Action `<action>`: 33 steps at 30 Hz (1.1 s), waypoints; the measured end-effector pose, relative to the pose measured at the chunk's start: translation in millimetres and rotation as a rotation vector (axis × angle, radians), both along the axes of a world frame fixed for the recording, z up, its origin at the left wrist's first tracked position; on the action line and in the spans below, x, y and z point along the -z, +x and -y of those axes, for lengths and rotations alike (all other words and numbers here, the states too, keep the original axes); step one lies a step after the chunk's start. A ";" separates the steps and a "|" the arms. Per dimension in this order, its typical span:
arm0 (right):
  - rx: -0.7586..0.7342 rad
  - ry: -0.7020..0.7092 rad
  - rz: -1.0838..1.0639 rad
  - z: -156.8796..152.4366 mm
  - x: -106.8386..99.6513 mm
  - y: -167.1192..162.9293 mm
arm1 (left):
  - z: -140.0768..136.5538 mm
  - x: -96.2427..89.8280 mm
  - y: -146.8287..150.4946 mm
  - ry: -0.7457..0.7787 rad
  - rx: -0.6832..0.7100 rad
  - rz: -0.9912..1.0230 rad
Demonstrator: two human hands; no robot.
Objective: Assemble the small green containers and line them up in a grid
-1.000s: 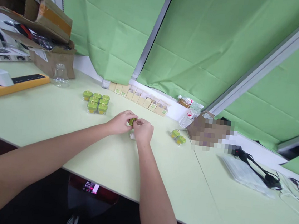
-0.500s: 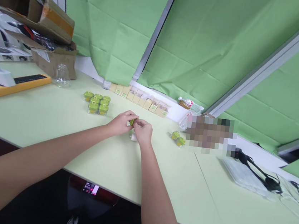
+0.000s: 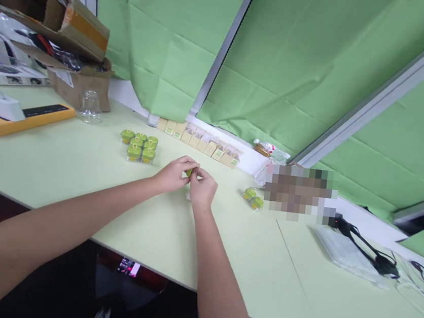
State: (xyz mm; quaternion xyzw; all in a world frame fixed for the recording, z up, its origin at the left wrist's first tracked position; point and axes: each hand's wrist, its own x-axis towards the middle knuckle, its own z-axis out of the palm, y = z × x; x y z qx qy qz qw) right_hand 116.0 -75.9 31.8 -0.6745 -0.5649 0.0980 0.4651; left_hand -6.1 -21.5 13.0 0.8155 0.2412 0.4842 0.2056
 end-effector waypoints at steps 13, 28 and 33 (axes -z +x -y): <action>-0.089 0.011 0.057 -5.2 3.3 14.1 | -4.6 7.4 -1.3 0.098 0.014 -0.059; -0.030 0.102 -0.181 -5.6 8.0 3.5 | -1.0 1.8 -2.2 0.055 -0.013 -0.048; -0.041 0.082 -0.305 -8.2 12.9 4.1 | -1.0 1.5 -4.6 0.042 0.009 -0.030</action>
